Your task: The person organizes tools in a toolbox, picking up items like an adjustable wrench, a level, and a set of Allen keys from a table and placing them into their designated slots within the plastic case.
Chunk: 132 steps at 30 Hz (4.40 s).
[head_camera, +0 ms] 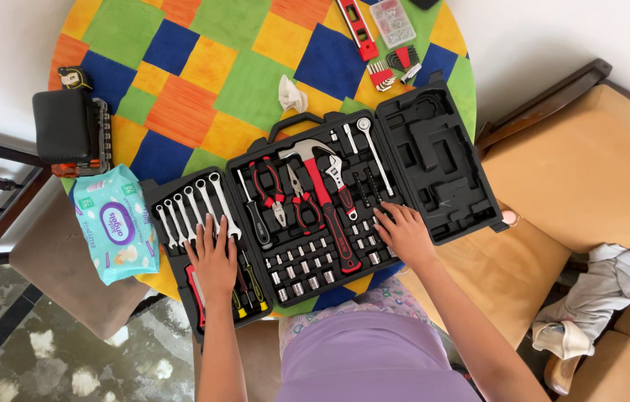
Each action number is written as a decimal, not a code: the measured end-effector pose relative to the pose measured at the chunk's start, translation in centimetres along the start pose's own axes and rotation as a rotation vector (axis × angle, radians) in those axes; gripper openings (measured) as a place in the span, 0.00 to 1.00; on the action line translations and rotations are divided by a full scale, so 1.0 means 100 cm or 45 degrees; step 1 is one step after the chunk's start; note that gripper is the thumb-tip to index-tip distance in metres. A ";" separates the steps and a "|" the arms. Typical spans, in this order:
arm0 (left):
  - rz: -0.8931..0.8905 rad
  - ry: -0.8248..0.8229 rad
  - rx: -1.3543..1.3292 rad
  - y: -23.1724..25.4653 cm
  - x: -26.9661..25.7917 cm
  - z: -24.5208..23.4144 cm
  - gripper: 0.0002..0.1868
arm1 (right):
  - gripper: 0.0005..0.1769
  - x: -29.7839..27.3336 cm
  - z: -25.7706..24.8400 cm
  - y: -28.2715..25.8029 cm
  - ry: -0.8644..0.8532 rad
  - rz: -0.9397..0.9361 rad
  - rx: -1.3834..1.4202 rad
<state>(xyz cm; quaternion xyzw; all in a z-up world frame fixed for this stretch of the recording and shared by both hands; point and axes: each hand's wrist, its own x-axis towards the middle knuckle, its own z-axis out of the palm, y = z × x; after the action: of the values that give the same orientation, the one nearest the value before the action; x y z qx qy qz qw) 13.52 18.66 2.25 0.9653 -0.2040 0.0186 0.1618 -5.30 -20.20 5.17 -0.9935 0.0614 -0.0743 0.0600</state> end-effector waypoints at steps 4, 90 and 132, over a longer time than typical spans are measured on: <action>-0.095 -0.027 -0.084 0.002 0.001 0.008 0.28 | 0.27 -0.002 0.003 0.004 0.012 0.080 0.153; -0.147 -0.819 -1.696 0.308 0.218 0.129 0.22 | 0.36 -0.062 0.002 0.099 0.292 1.185 1.940; 0.242 -0.485 -0.311 0.355 0.281 0.173 0.17 | 0.30 -0.017 -0.013 0.125 0.160 0.450 0.502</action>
<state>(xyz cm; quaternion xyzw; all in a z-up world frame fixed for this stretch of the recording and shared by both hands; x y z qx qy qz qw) 24.50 -28.46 -0.43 0.9011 -0.3215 -0.1736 0.2334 -8.62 -32.39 4.62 -0.9300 0.2218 -0.1346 0.2602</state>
